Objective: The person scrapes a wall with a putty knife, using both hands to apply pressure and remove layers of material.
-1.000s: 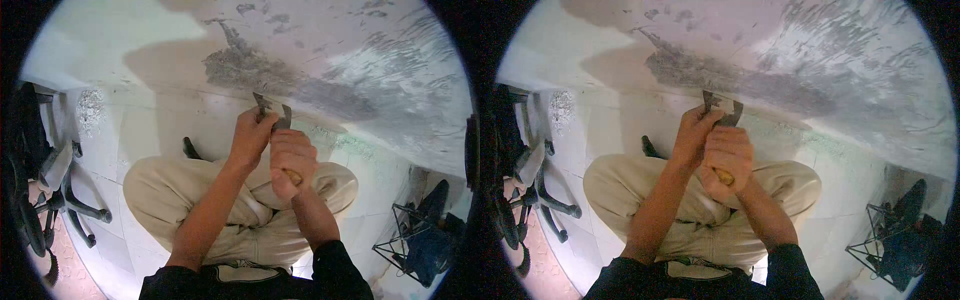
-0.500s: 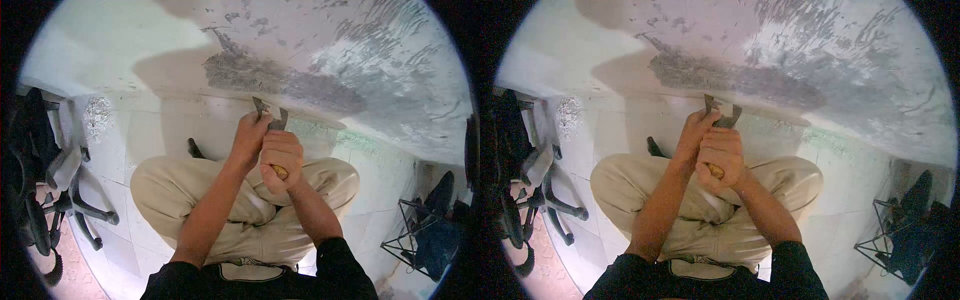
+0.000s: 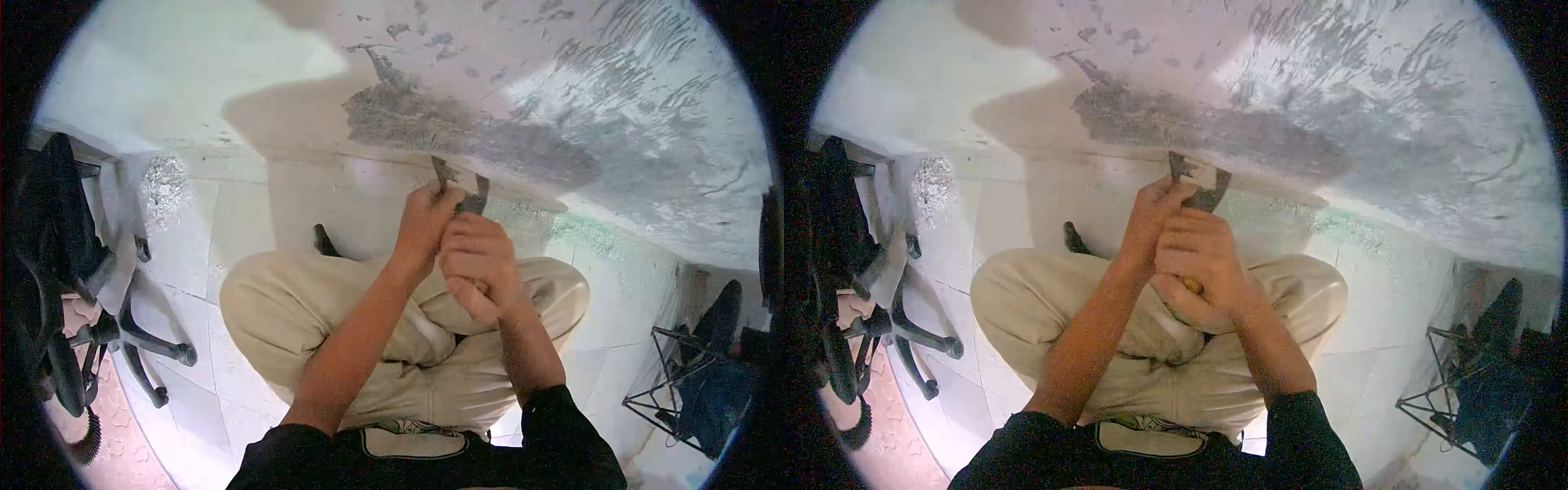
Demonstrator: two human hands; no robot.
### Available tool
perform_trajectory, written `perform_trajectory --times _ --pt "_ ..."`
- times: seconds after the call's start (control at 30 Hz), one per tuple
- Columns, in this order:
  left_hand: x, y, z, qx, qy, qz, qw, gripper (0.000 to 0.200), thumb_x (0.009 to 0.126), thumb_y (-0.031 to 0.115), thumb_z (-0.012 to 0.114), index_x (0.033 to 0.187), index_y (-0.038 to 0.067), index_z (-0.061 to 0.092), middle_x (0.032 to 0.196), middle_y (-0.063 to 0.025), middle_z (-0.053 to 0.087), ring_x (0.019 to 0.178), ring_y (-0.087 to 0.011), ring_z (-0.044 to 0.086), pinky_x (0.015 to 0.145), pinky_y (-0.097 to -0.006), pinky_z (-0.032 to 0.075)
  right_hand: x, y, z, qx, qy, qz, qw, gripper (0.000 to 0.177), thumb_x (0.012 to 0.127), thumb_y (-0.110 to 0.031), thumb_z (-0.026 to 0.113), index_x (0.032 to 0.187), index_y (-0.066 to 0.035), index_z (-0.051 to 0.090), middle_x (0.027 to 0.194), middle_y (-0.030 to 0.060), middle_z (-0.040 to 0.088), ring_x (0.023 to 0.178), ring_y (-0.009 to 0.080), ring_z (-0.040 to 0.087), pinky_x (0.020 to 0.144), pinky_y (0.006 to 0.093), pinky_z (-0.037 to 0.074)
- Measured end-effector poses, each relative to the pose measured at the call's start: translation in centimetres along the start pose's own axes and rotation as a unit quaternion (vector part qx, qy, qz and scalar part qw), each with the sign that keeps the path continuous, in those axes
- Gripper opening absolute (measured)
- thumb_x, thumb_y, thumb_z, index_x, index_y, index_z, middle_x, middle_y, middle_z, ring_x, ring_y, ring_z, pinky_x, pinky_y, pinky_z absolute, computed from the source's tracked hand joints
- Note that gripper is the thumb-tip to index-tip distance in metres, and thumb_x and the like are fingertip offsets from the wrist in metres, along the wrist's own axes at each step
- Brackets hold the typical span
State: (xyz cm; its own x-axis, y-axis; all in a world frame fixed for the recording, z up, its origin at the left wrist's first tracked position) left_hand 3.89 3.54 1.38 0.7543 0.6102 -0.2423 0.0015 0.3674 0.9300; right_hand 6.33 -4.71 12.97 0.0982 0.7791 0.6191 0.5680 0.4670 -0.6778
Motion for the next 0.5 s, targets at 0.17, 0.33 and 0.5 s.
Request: perform_trajectory --times 0.17,0.33,0.5 --pt "0.5 -2.2 1.3 -0.097 -0.007 -0.116 0.989 0.031 0.088 0.028 0.054 0.088 -0.003 0.058 0.074 -0.004 0.054 0.071 -0.0115 0.048 0.066 -0.0299 0.041 -1.1 2.1 -0.8 0.008 -0.003 0.009 1.0 0.027 0.072 -0.024 0.053 0.056 -0.005 0.043 0.055 0.0071 0.04 0.05 0.0268 0.041 0.051 0.0369 0.032" --pt "-0.7 0.6 2.2 -0.059 -0.042 -0.077 0.994 0.036 0.089 0.034 0.056 0.1 0.0 0.059 0.082 -0.0063 0.059 0.078 -0.0124 0.055 0.074 -0.0275 0.044 -0.3 0.1 -1.3 -0.016 0.023 -0.023 0.999 0.03 0.075 -0.025 0.053 0.055 -0.006 0.042 0.052 0.0059 0.039 0.046 0.0257 0.039 0.046 0.0366 0.03" --pt "-0.6 0.8 2.0 0.089 -0.034 -0.025 0.995 0.037 0.09 0.033 0.054 0.097 -0.002 0.06 0.085 -0.0087 0.061 0.08 -0.0165 0.057 0.077 -0.0296 0.045 -1.3 2.0 -1.8 0.0 0.071 -0.004 0.997 0.033 0.077 -0.025 0.053 0.054 -0.005 0.042 0.051 0.005 0.04 0.044 0.0237 0.04 0.045 0.0345 0.03"
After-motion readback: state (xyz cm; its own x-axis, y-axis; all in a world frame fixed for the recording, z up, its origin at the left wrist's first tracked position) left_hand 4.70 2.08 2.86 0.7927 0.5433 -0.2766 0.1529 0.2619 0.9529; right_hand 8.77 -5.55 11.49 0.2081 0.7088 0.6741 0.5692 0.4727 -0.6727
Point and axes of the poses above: each hand's wrist, its own x-axis towards the middle knuckle, its own z-axis out of the palm, y = z × x, the point moved 6 cm from there along x, towards the middle knuckle
